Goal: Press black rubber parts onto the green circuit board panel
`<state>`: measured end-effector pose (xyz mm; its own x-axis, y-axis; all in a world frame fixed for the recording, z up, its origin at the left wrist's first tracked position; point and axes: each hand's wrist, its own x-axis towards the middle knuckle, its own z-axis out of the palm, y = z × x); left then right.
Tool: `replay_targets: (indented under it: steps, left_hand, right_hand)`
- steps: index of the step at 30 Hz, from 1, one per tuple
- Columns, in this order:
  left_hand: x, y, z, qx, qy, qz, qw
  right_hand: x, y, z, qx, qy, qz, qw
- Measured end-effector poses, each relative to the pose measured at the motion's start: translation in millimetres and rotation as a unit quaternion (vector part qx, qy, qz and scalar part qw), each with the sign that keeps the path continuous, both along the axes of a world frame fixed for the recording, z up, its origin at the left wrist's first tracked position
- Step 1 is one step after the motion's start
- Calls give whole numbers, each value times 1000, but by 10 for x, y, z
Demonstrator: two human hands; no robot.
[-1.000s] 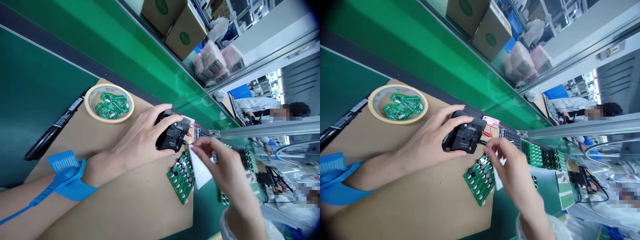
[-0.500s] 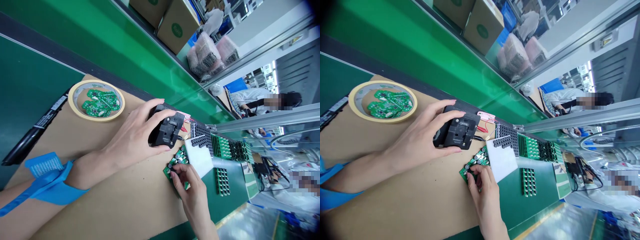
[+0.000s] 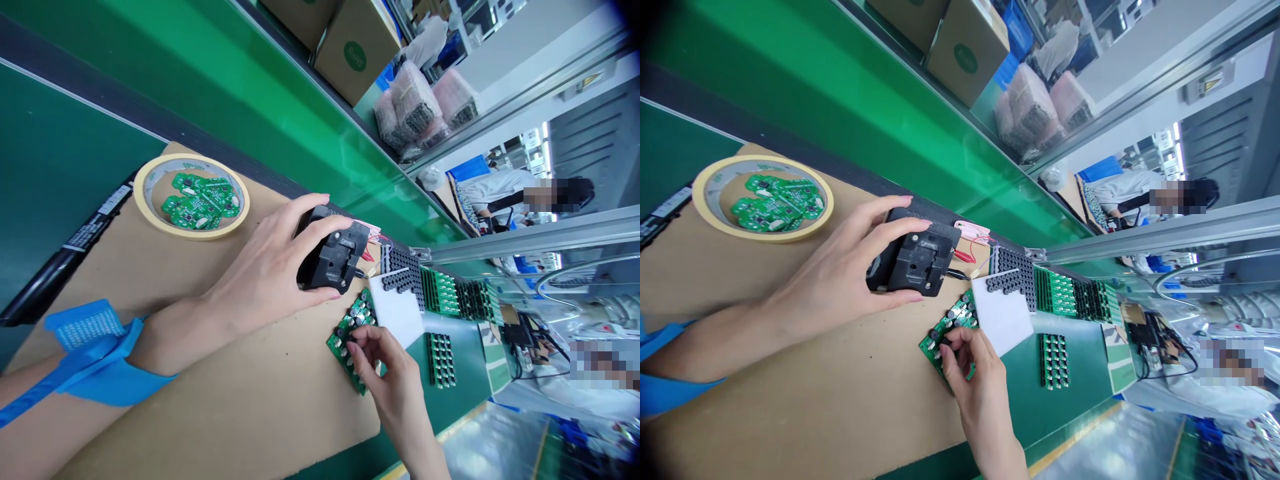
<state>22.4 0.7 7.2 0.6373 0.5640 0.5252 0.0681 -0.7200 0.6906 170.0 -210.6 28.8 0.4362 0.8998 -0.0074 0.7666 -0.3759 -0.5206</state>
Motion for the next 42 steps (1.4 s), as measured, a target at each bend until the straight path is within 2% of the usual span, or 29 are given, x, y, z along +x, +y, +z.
replay_targets:
  steps: [5,9,21,35,38,42]
  left_hand:
    - [23,-2,-7,1,11,14,1000]
    - [26,-2,-15,-6,17,12,1000]
    - [-4,-21,39,-6,19,4,1000]
    - [12,-3,-4,-8,15,8,1000]
    - [19,-7,-12,-3,11,10,1000]
    - [34,0,-28,3,7,16,1000]
  right_hand:
    - [-7,-52,-101,46,6,-25,999]
    - [3,-120,-129,55,-8,-30,998]
    - [40,-57,30,-10,-24,8,1000]
    - [-1,0,54,-45,-162,71,983]
    - [50,25,81,-40,-126,75,988]
    - [87,3,65,-25,-63,49,997]
